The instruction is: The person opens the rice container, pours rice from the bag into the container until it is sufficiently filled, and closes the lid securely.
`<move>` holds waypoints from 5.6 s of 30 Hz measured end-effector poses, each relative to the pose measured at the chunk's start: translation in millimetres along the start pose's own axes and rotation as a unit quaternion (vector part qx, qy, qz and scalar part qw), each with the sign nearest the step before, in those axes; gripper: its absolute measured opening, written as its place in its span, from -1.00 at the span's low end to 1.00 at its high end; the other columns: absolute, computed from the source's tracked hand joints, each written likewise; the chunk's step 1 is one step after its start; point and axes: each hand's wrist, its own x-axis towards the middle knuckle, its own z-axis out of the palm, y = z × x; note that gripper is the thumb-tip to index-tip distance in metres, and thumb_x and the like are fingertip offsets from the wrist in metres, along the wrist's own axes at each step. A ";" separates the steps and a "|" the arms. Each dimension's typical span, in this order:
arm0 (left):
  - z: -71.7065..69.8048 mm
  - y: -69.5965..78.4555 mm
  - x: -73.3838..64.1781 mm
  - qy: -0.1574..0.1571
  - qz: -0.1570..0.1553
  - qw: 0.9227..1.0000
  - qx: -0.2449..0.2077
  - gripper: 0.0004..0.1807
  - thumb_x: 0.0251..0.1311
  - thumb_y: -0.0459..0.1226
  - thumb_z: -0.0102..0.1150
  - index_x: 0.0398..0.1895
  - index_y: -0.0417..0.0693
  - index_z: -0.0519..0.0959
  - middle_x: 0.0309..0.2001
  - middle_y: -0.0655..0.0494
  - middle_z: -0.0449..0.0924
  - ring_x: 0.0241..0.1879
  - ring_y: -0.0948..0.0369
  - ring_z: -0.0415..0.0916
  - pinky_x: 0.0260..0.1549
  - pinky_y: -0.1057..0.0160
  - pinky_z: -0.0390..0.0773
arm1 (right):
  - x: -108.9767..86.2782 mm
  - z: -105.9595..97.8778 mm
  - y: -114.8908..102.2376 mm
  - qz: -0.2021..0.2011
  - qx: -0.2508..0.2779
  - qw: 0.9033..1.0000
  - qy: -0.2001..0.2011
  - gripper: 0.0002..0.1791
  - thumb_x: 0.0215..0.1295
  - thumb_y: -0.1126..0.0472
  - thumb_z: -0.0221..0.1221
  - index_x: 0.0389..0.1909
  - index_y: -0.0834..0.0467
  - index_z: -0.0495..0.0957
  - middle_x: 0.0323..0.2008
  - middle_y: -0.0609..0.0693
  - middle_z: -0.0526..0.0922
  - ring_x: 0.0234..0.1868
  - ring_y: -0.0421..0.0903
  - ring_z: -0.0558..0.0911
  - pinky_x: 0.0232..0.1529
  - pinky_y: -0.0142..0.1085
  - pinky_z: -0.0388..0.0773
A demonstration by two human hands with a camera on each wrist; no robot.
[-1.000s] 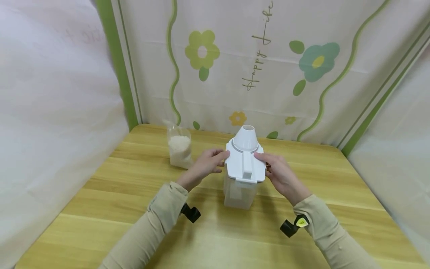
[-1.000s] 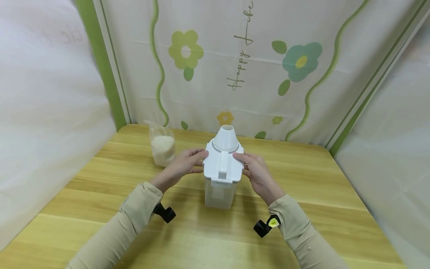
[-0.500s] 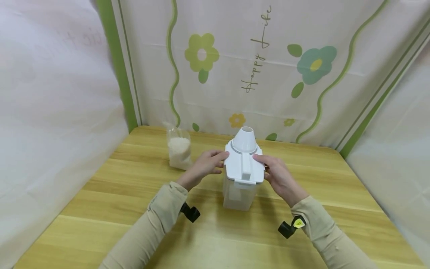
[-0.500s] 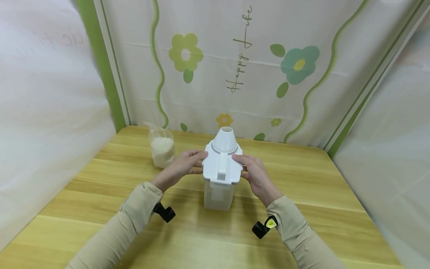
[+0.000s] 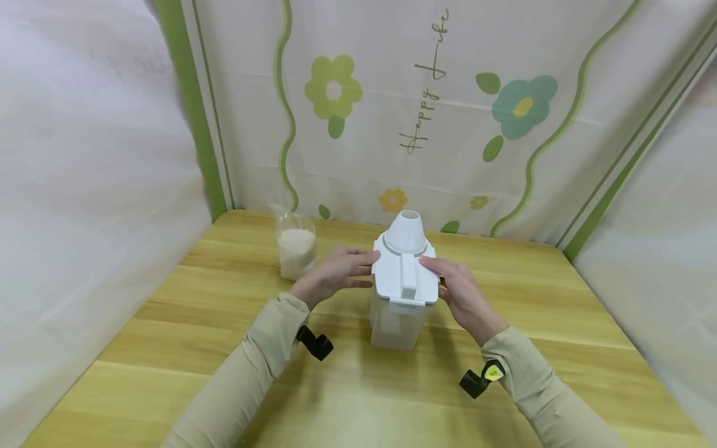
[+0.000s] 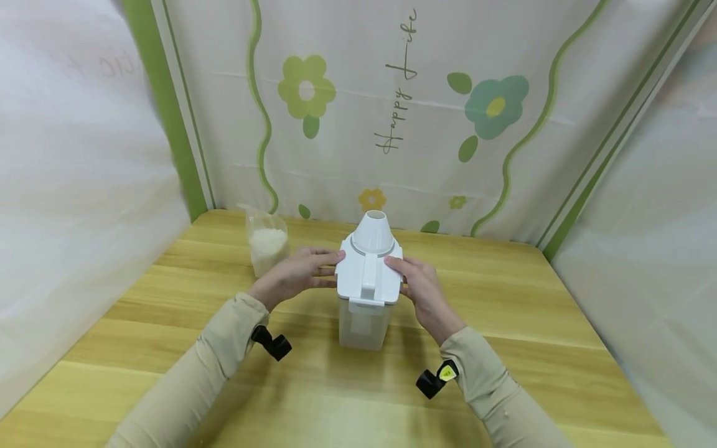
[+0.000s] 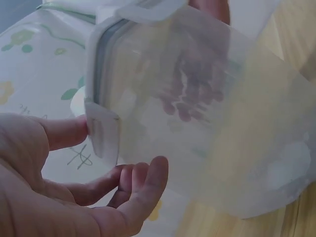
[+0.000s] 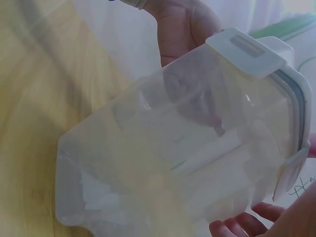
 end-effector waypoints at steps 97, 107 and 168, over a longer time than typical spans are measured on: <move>-16.2 -0.5 18.8 -0.026 -0.082 0.983 -0.164 -0.81 0.27 -0.41 0.26 -0.11 -0.32 0.53 -0.21 -0.08 0.57 -0.26 0.15 0.52 -0.19 0.32 0.56 | -2.9 6.4 2.6 -0.015 -0.015 0.998 0.052 -0.35 0.27 -0.05 0.30 0.18 0.36 0.50 -0.22 0.01 0.71 -0.25 -0.17 0.66 -0.22 -0.38 0.60; -16.1 -2.9 18.4 -0.030 -0.083 0.982 -0.168 -0.81 0.27 -0.40 0.26 -0.12 -0.30 0.52 -0.21 -0.05 0.55 -0.26 0.16 0.51 -0.16 0.31 0.55 | -2.4 6.5 5.0 -0.012 -0.013 0.998 0.060 -0.36 0.28 -0.05 0.30 0.19 0.35 0.50 -0.22 0.02 0.71 -0.26 -0.16 0.66 -0.23 -0.38 0.60; -20.6 -2.9 26.2 -0.036 -0.119 0.969 -0.213 -0.92 0.32 -0.43 0.19 -0.17 -0.28 0.55 -0.24 -0.05 0.56 -0.30 0.18 0.50 -0.23 0.35 0.56 | 0.3 7.2 7.8 -0.019 -0.018 0.998 0.062 -0.37 0.29 -0.07 0.28 0.19 0.31 0.51 -0.15 0.03 0.69 -0.19 -0.15 0.65 -0.17 -0.35 0.58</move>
